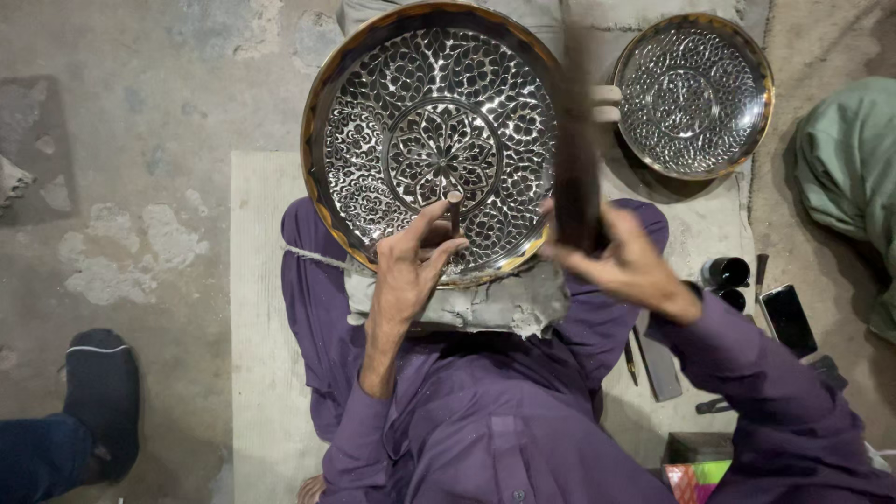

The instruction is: The person sits on the floor with a decorated brass tray on a cloth pad on their lap. They hold a small chisel against the tray's floral pattern with one hand and strike it with a wooden mallet held in the other hand, working across the engraved design, and briefly adjust a rope around the tray.

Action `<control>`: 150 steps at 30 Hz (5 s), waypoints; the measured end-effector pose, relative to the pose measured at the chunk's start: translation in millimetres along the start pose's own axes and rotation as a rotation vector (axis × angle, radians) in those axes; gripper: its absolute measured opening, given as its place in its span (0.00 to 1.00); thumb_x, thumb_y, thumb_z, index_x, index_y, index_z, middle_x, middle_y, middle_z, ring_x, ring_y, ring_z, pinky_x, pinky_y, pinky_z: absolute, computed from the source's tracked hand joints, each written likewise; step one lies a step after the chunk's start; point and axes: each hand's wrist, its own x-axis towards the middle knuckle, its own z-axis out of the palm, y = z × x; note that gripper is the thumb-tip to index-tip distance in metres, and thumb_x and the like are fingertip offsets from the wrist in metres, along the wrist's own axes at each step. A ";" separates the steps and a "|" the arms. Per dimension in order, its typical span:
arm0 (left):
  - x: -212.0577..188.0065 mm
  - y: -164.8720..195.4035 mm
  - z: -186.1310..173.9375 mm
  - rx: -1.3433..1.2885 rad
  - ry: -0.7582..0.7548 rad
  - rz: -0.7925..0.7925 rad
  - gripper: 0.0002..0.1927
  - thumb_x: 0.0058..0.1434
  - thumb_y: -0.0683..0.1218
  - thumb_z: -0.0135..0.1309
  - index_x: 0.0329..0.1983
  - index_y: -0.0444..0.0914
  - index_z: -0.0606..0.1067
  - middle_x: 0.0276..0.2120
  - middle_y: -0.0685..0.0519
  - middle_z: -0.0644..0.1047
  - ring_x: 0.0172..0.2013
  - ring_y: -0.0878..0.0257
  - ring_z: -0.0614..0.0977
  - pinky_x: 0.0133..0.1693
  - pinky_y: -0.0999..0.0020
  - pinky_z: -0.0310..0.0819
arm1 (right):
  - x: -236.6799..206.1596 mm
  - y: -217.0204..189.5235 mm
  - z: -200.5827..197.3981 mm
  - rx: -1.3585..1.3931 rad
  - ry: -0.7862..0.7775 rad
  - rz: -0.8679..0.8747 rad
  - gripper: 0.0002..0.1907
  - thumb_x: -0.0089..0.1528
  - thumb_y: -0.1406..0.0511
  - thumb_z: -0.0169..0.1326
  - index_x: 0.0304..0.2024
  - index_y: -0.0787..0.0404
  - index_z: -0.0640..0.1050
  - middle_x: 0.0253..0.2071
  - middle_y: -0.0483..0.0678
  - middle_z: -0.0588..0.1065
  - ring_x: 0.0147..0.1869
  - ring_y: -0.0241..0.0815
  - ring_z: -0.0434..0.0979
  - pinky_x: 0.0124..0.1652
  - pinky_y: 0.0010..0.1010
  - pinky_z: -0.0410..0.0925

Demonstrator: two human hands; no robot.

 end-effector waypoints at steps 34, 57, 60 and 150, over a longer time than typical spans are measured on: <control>-1.0 -16.4 6.8 0.095 0.121 0.060 0.25 0.63 0.45 0.63 0.63 0.41 0.71 0.40 0.45 0.84 0.39 0.59 0.89 0.38 0.66 0.89 | 20.4 -17.7 -57.2 -1.092 0.212 -0.357 0.36 0.60 0.63 0.62 0.72 0.46 0.69 0.43 0.47 0.74 0.40 0.41 0.72 0.39 0.33 0.70; -5.2 -3.6 4.1 0.031 0.088 0.060 0.25 0.65 0.39 0.59 0.65 0.38 0.69 0.38 0.47 0.85 0.37 0.62 0.89 0.35 0.68 0.84 | 19.3 -59.0 -67.1 -0.595 0.178 -0.451 0.30 0.58 0.74 0.50 0.64 0.55 0.72 0.52 0.52 0.76 0.47 0.43 0.78 0.43 0.33 0.73; -2.4 -6.1 6.8 0.022 0.111 0.112 0.23 0.68 0.38 0.58 0.65 0.38 0.69 0.40 0.47 0.85 0.40 0.61 0.88 0.41 0.69 0.89 | 22.0 -51.6 -68.3 -1.376 0.115 -0.319 0.26 0.64 0.68 0.57 0.66 0.46 0.77 0.39 0.43 0.81 0.32 0.38 0.78 0.31 0.32 0.72; -4.8 -5.1 13.5 0.138 0.162 0.054 0.24 0.63 0.40 0.60 0.63 0.39 0.74 0.38 0.45 0.84 0.39 0.59 0.88 0.40 0.66 0.88 | 28.2 -2.2 -43.9 -0.507 0.221 -0.214 0.27 0.64 0.67 0.54 0.67 0.61 0.70 0.37 0.43 0.75 0.31 0.32 0.73 0.32 0.24 0.67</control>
